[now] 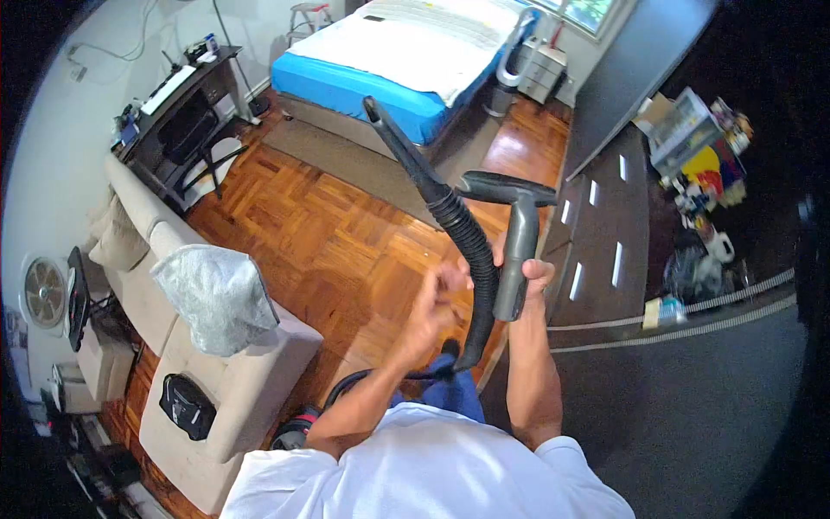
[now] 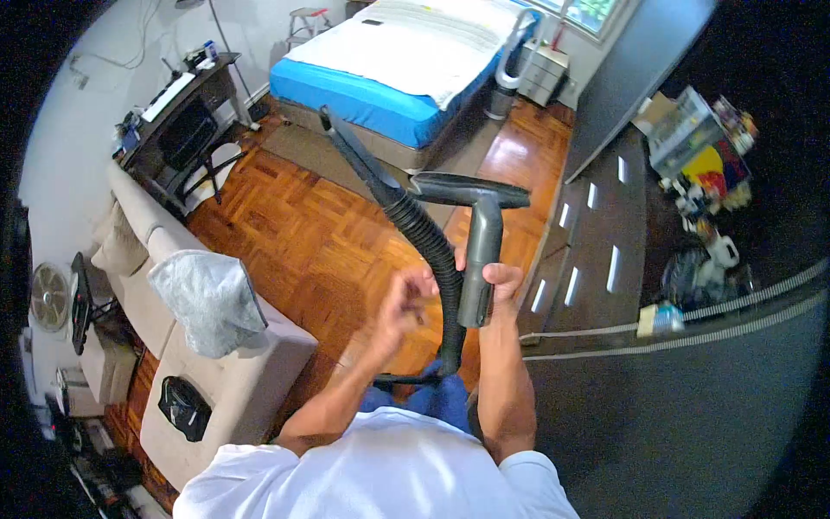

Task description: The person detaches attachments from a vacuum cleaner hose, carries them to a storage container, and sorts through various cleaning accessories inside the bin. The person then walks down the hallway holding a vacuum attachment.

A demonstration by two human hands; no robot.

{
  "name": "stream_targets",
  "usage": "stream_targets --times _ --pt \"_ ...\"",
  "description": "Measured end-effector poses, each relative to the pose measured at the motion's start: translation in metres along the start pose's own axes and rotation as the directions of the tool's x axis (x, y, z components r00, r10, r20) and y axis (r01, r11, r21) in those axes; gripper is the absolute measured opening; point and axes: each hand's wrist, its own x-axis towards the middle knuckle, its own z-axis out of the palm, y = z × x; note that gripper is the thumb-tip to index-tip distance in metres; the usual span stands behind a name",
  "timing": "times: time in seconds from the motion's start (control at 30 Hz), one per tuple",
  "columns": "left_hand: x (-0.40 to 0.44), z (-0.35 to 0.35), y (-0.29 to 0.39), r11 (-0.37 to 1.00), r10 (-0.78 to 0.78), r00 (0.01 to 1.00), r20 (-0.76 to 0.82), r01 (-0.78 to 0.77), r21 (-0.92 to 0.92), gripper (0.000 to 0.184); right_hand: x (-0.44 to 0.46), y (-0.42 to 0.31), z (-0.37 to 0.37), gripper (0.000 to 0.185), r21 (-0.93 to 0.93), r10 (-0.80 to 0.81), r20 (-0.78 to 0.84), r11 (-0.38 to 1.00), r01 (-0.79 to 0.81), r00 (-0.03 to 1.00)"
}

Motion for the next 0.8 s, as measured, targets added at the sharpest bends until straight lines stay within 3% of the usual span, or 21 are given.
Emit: stream_targets --times 0.03,0.07,0.13,0.2,0.27,0.3,0.37,0.4,0.47,0.53,0.57,0.6,0.67,0.73,0.77,0.8 --pt "0.036 -0.003 0.018 0.97 0.057 0.997 -0.058 -0.07 -0.235 0.05 0.02 -0.006 -0.007 0.045 0.085 -0.001 0.058 0.996 -0.004 0.998" --pt "0.066 -0.007 0.036 0.972 0.066 0.994 -0.085 -0.083 -0.22 0.05 0.036 -0.009 -0.016 0.045 0.098 0.018 0.079 0.995 -0.026 0.997" --pt "0.122 -0.013 0.061 0.989 0.08 0.985 -0.15 -0.097 -0.109 0.046 0.067 -0.019 -0.039 0.045 -0.107 0.048 -0.079 0.993 -0.056 0.996" --pt "0.175 -0.009 0.046 0.981 0.162 0.946 -0.282 -0.184 -0.054 0.04 0.104 -0.024 -0.088 0.046 -0.014 0.086 -0.018 0.996 -0.086 0.996" --pt "0.227 -0.016 0.028 0.968 0.233 0.882 -0.41 -0.249 0.015 0.035 0.145 -0.038 -0.121 0.044 0.074 0.027 -0.083 0.997 -0.021 0.996" --pt "0.249 -0.029 0.016 0.939 0.328 0.83 -0.451 -0.232 0.255 0.032 0.164 -0.048 -0.138 0.044 0.026 0.033 -0.084 0.999 -0.031 0.996" --pt "0.278 -0.049 0.013 0.719 0.479 0.778 -0.406 -0.083 0.69 0.028 0.197 -0.07 -0.173 0.043 -0.019 0.088 -0.136 0.996 -0.091 0.987" --pt "0.295 -0.065 0.01 0.46 0.598 0.758 -0.26 -0.059 0.886 0.032 0.209 -0.079 -0.196 0.043 -0.017 0.135 -0.191 0.99 -0.141 0.972" --pt "0.318 -0.094 0.01 0.085 0.64 0.768 -0.024 -0.039 0.996 0.036 0.234 -0.092 -0.231 0.036 0.166 0.237 -0.268 0.966 -0.197 0.934" --pt "0.326 -0.099 0.01 0.099 0.514 0.853 -0.087 0.042 0.994 0.038 0.261 -0.092 -0.256 0.032 0.236 0.262 -0.338 0.953 -0.188 0.904" --pt "0.325 -0.108 0.001 0.175 0.409 0.896 -0.175 0.111 0.978 0.035 0.272 -0.088 -0.27 0.032 0.28 0.238 -0.308 0.948 -0.152 0.921" --pt "0.338 -0.115 -0.02 0.195 0.402 0.891 -0.21 0.141 0.971 0.035 0.295 -0.087 -0.291 0.033 0.326 0.229 -0.28 0.936 -0.132 0.932" --pt "0.341 -0.118 -0.041 0.494 0.411 0.848 -0.334 0.101 0.863 0.033 0.304 -0.086 -0.307 0.034 0.308 0.243 -0.291 0.94 -0.15 0.925" --pt "0.356 -0.127 -0.055 0.489 0.338 0.884 -0.323 0.128 0.863 0.031 0.307 -0.089 -0.329 0.032 0.318 0.384 -0.43 0.912 -0.261 0.817" --pt "0.364 -0.128 -0.068 0.521 0.316 0.868 -0.384 0.18 0.834 0.03 0.306 -0.089 -0.337 0.029 0.381 0.405 -0.566 0.901 -0.208 0.718" --pt "0.38 -0.126 -0.082 0.557 0.3 0.849 -0.435 0.214 0.803 0.029 0.302 -0.106 -0.333 0.026 0.322 0.461 -0.632 0.887 -0.33 0.623"
